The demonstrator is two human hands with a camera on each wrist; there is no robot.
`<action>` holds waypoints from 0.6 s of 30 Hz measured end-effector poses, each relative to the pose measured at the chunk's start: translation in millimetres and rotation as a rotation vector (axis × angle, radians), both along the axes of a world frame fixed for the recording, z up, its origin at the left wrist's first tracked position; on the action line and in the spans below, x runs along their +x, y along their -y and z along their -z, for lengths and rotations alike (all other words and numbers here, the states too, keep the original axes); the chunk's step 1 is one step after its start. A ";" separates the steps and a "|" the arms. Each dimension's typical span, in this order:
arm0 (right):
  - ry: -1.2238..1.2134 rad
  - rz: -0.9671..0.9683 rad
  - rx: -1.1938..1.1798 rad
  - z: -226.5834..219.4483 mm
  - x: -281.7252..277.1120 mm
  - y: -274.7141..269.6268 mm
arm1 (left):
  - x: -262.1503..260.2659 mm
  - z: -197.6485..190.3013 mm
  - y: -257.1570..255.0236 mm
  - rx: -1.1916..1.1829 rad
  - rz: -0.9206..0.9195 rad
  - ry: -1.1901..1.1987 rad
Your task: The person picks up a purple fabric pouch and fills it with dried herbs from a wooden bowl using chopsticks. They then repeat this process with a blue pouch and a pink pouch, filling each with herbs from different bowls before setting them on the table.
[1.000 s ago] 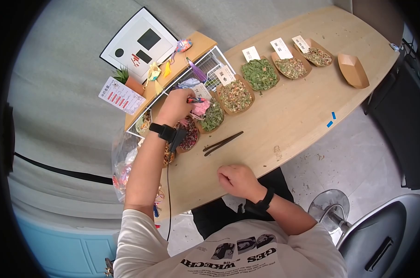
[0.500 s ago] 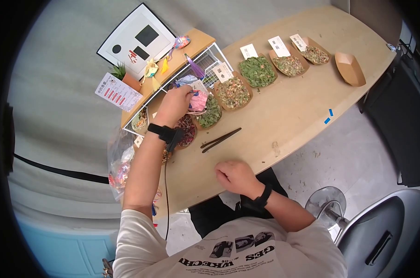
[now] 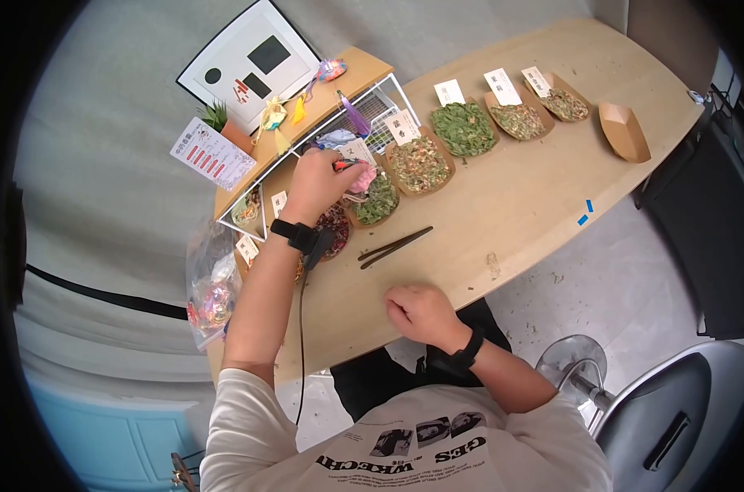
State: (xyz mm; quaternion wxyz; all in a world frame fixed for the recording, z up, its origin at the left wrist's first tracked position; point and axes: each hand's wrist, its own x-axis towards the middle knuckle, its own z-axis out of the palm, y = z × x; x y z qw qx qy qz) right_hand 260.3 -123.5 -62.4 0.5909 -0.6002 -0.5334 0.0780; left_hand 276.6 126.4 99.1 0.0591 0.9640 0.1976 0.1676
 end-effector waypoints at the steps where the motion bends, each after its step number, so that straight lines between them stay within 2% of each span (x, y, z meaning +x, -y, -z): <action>1: 0.006 -0.002 -0.003 -0.7 0.0 0.1 | -0.8 1.2 0.2 -0.001 -0.003 0.002; 8: 0.035 -0.012 -0.012 3.2 0.2 0.2 | 1.8 28.5 -22.1 0.087 0.086 0.184; 13: 0.061 0.000 -0.002 3.3 0.0 -0.7 | 1.3 19.5 -10.4 0.076 0.105 0.235; 15: 0.042 0.000 0.004 3.2 -1.1 -1.3 | -0.1 12.7 -3.9 0.038 0.065 0.162; 18: 0.020 -0.002 0.007 2.2 -1.2 -1.5 | 0.5 21.0 -11.4 0.062 0.121 0.221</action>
